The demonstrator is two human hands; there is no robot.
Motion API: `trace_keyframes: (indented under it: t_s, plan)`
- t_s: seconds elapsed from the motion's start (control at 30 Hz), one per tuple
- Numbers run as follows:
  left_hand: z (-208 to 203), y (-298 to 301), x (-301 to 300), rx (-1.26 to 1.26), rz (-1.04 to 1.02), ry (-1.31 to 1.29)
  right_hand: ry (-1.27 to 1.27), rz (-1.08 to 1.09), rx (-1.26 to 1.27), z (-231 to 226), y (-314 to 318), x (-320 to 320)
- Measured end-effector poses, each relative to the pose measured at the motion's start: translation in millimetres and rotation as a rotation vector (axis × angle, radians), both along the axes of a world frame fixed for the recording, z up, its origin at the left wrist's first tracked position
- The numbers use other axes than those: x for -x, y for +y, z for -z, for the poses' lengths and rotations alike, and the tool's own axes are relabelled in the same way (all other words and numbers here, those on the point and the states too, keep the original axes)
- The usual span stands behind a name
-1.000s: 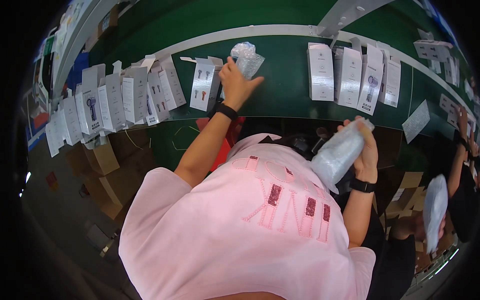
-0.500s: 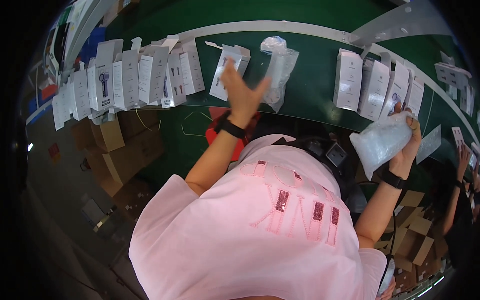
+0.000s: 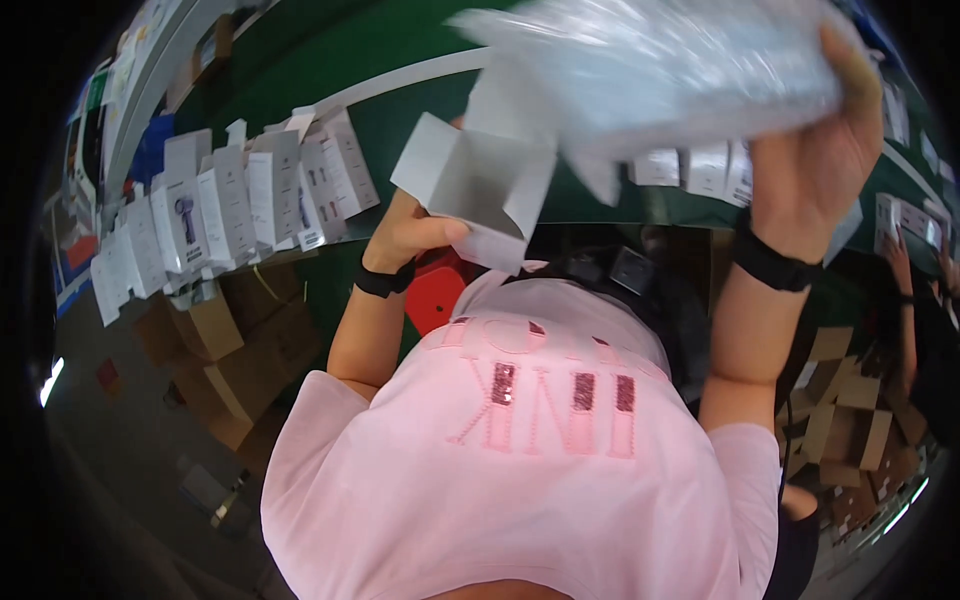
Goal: Packaging digital thermometers into individual cardboard boxes on a factory assembly line.
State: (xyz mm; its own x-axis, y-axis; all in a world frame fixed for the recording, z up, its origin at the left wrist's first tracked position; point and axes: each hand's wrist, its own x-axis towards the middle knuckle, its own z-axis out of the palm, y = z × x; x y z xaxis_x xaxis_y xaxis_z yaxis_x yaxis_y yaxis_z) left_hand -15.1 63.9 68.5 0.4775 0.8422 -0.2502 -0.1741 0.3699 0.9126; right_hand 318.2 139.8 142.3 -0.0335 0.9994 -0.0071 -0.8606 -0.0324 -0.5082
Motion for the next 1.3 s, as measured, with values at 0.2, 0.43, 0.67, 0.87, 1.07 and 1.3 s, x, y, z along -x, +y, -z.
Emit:
trace_keyframes:
  t_s: [0.2,0.43,0.67,0.87,1.07,1.3]
  plan:
    - [10.5,-17.6,-23.7,0.204,0.028,-0.342,-0.441,0.219,-0.266,-38.5,-13.9,120.6]
    - [27.0,-15.2,-24.7,0.182,-0.051,-0.413,-0.688,-0.182,-0.141,-27.0,-2.9,108.9]
    - [23.8,-18.6,-29.0,0.044,-0.13,-0.473,-0.965,-0.715,-0.232,2.6,-6.0,130.6]
    - [32.2,-28.2,20.5,0.196,-0.17,-0.299,-1.622,-1.004,-0.588,-30.3,-21.2,148.4]
    - [31.5,-56.7,49.9,0.091,-0.255,-0.181,-1.045,-1.298,-0.64,34.6,31.3,185.9]
    - [48.4,-86.8,130.0,0.165,-0.905,-0.209,-2.389,-0.736,-0.395,261.9,95.3,223.5]
